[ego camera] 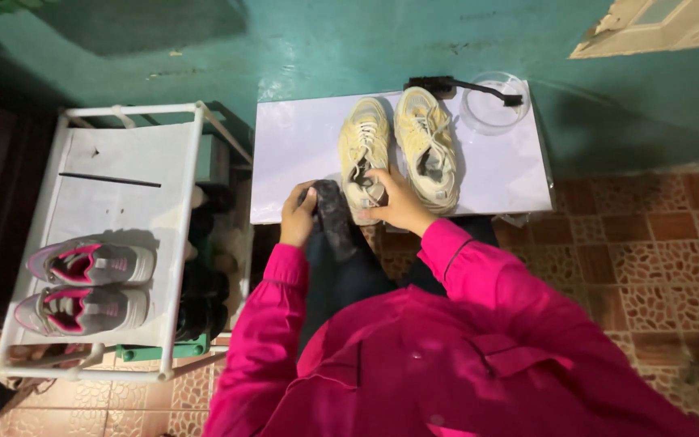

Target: Cleaning and brushing a pair of sneakers using a cloth and a brush at a workstation.

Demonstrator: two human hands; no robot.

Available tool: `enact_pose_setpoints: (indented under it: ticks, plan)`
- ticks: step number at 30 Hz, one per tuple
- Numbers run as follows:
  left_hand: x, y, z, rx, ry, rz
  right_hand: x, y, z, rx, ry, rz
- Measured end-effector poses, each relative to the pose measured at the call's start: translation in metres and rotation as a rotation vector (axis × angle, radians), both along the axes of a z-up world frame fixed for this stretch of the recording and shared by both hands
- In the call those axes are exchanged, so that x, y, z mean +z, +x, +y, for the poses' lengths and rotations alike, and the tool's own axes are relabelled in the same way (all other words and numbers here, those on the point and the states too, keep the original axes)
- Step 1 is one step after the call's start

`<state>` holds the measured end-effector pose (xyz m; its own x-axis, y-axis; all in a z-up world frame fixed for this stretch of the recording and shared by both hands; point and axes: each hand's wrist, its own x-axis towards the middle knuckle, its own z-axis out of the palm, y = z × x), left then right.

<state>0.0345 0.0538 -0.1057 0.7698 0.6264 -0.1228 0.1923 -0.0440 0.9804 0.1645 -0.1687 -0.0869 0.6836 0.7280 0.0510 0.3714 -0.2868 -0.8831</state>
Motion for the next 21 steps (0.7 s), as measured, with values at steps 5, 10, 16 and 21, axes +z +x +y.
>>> enact_pose_setpoints:
  ticks: [5, 10, 16, 21]
  plan:
    - [0.074, -0.033, -0.043, -0.112, 0.456, 0.042, 0.091, -0.038, -0.028, -0.091, 0.270, 0.040]
    - [0.132, -0.026, -0.110, -0.312, 0.451, -0.024, 0.150, -0.068, -0.058, -0.002, 0.450, -0.113]
    - [0.127, -0.023, -0.137, -0.524, 0.111, -0.058, 0.107, -0.060, -0.106, 0.226, 0.185, 0.281]
    - [0.106, -0.042, -0.106, -0.425, 0.090, 0.197, 0.092, -0.051, -0.137, -0.030, 0.121, 0.309]
